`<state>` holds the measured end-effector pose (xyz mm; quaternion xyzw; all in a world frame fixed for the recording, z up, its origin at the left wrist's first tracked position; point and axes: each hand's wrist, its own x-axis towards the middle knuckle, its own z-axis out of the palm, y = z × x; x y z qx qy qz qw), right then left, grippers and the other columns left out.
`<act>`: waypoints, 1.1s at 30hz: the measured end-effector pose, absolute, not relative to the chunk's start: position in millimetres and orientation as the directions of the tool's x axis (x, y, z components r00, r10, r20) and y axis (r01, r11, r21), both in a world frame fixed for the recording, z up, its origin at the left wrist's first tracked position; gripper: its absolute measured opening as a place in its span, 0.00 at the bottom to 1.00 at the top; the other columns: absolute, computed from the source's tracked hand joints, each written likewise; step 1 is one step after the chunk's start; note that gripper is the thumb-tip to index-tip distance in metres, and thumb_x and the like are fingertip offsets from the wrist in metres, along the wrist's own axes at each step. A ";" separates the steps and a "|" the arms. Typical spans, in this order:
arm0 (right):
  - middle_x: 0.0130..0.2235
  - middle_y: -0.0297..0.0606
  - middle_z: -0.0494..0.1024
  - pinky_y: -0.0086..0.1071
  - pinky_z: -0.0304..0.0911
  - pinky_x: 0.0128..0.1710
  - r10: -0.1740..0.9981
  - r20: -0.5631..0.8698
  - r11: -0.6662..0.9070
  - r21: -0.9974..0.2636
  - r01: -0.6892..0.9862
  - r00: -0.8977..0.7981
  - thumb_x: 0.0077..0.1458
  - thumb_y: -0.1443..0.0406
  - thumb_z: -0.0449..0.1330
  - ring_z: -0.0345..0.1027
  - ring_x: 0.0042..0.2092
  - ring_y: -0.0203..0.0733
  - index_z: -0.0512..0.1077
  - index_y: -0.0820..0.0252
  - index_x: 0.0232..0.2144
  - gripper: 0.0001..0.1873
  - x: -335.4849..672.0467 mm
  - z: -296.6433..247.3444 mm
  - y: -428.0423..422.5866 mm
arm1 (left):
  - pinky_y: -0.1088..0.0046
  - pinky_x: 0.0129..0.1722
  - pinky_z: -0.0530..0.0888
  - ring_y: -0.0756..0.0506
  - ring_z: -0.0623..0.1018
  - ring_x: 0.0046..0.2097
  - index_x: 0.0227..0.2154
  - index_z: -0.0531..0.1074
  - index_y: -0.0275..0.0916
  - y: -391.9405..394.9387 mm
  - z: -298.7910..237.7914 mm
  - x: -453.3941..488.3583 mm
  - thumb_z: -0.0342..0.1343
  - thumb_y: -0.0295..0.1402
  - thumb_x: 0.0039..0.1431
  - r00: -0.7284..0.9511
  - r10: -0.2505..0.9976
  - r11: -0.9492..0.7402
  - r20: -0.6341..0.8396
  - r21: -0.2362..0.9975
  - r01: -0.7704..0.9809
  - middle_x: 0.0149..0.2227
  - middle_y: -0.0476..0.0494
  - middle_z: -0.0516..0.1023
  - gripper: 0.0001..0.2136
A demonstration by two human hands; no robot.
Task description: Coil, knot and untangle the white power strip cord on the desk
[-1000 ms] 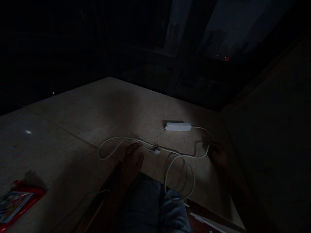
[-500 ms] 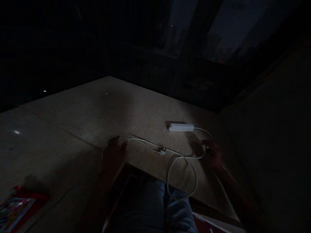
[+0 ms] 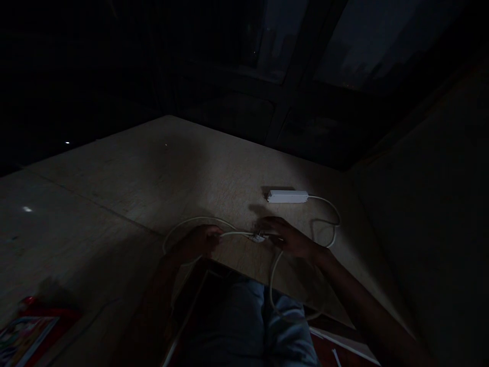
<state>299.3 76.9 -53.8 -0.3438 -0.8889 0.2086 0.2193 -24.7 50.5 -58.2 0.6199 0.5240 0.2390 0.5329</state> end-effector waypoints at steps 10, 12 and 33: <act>0.57 0.47 0.72 0.46 0.67 0.57 0.714 0.300 0.680 -0.516 0.522 -0.633 0.57 0.66 0.59 0.66 0.59 0.50 0.67 0.54 0.59 0.26 309.4 -104.3 77.8 | 0.74 0.29 0.65 0.46 0.73 0.29 0.20 0.74 0.39 36.6 -56.4 -13.5 0.55 0.42 0.57 0.294 0.956 -0.141 -0.022 0.842 0.521 0.25 0.47 0.75 0.15; 0.55 0.47 0.74 0.46 0.67 0.56 0.730 0.299 0.671 -0.483 0.562 -0.615 0.58 0.68 0.58 0.67 0.58 0.49 0.71 0.55 0.54 0.21 315.0 -106.9 80.0 | 0.73 0.29 0.65 0.46 0.72 0.29 0.19 0.71 0.39 39.0 -53.7 -7.5 0.53 0.43 0.59 0.308 0.950 -0.142 -0.050 0.810 0.569 0.25 0.47 0.73 0.17; 0.56 0.58 0.70 0.49 0.66 0.52 0.984 0.126 -0.090 -0.274 0.957 0.128 0.52 0.57 0.61 0.66 0.57 0.60 0.62 0.64 0.60 0.35 484.1 -73.9 80.4 | 0.53 0.55 0.68 0.37 0.73 0.54 0.39 0.80 0.48 61.6 -121.7 39.2 0.58 0.42 0.59 0.354 0.846 -0.509 0.398 0.403 0.761 0.49 0.42 0.78 0.10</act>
